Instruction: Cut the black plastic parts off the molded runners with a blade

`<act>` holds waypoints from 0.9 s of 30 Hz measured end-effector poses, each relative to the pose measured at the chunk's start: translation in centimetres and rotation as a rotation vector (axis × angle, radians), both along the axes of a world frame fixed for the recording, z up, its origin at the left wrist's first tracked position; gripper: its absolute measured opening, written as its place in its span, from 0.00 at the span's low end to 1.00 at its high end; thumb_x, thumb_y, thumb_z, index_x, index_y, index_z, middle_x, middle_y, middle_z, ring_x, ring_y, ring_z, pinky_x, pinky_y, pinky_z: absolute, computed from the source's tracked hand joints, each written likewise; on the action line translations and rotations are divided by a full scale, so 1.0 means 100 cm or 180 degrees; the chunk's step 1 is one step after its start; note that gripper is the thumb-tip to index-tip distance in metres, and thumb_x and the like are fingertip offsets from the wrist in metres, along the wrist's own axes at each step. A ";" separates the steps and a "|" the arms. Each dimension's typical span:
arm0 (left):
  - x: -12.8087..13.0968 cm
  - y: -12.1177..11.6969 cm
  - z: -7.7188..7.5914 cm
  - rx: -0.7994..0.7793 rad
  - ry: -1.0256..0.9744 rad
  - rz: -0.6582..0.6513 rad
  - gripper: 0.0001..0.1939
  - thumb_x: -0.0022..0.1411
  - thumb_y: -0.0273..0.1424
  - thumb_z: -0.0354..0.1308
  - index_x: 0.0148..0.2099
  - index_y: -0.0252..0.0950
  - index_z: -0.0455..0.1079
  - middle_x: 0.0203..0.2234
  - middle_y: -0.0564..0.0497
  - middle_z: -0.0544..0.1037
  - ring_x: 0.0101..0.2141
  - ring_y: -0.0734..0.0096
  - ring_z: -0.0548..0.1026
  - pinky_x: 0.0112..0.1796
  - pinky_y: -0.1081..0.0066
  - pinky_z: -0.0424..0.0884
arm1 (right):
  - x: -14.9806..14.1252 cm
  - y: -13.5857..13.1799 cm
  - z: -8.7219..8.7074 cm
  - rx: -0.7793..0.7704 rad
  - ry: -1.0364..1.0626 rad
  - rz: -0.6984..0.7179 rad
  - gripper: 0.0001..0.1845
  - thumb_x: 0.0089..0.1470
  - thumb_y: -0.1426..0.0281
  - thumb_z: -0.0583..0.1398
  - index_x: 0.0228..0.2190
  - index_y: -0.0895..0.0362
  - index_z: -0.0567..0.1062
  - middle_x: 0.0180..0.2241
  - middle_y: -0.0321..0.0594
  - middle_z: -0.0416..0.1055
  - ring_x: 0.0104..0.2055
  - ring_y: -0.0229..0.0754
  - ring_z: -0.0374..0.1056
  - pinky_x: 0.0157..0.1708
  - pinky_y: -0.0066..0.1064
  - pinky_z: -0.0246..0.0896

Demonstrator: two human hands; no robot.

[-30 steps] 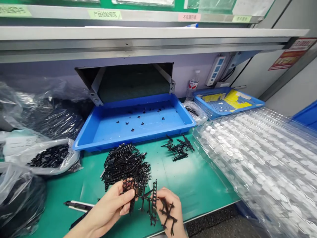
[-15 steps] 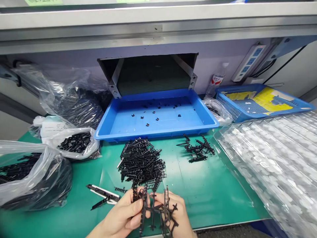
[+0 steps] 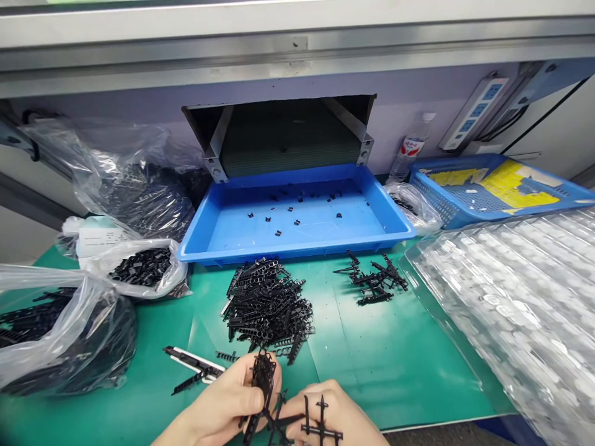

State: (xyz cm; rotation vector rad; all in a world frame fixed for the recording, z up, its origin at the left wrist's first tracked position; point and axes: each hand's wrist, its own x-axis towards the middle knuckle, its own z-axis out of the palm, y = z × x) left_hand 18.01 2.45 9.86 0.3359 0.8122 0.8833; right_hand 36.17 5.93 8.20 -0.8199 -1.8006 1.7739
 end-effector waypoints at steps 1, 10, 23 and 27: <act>0.002 -0.001 0.001 -0.0009 0.0056 0.0075 0.26 0.31 0.43 0.72 0.25 0.32 0.63 0.15 0.58 0.63 0.15 0.85 0.57 0.15 0.79 0.47 | -0.001 0.001 0.001 0.0306 -0.0154 0.0314 0.09 0.51 0.66 0.60 0.26 0.54 0.80 0.17 0.35 0.69 0.20 0.37 0.63 0.20 0.24 0.59; 0.008 -0.002 -0.003 0.0222 0.0694 0.0021 0.27 0.34 0.49 0.68 0.25 0.33 0.63 0.14 0.57 0.65 0.15 0.82 0.59 0.17 0.77 0.52 | -0.005 0.004 0.001 0.1706 -0.0259 0.0250 0.11 0.57 0.63 0.54 0.30 0.54 0.74 0.21 0.38 0.68 0.23 0.40 0.62 0.21 0.27 0.55; 0.061 0.076 0.032 0.1025 0.1554 -0.0763 0.14 0.54 0.40 0.58 0.28 0.35 0.63 0.22 0.50 0.73 0.21 0.74 0.69 0.22 0.75 0.61 | 0.047 0.003 -0.018 0.1126 0.0401 -0.1316 0.19 0.60 0.63 0.50 0.21 0.54 0.71 0.15 0.32 0.61 0.15 0.35 0.56 0.17 0.26 0.51; 0.099 0.147 0.047 0.2077 0.3643 -0.1109 0.09 0.53 0.36 0.55 0.31 0.35 0.65 0.23 0.50 0.74 0.23 0.69 0.71 0.24 0.73 0.62 | 0.074 -0.004 -0.010 0.1288 0.0790 -0.1855 0.14 0.57 0.59 0.52 0.29 0.50 0.74 0.17 0.33 0.64 0.20 0.39 0.60 0.21 0.29 0.55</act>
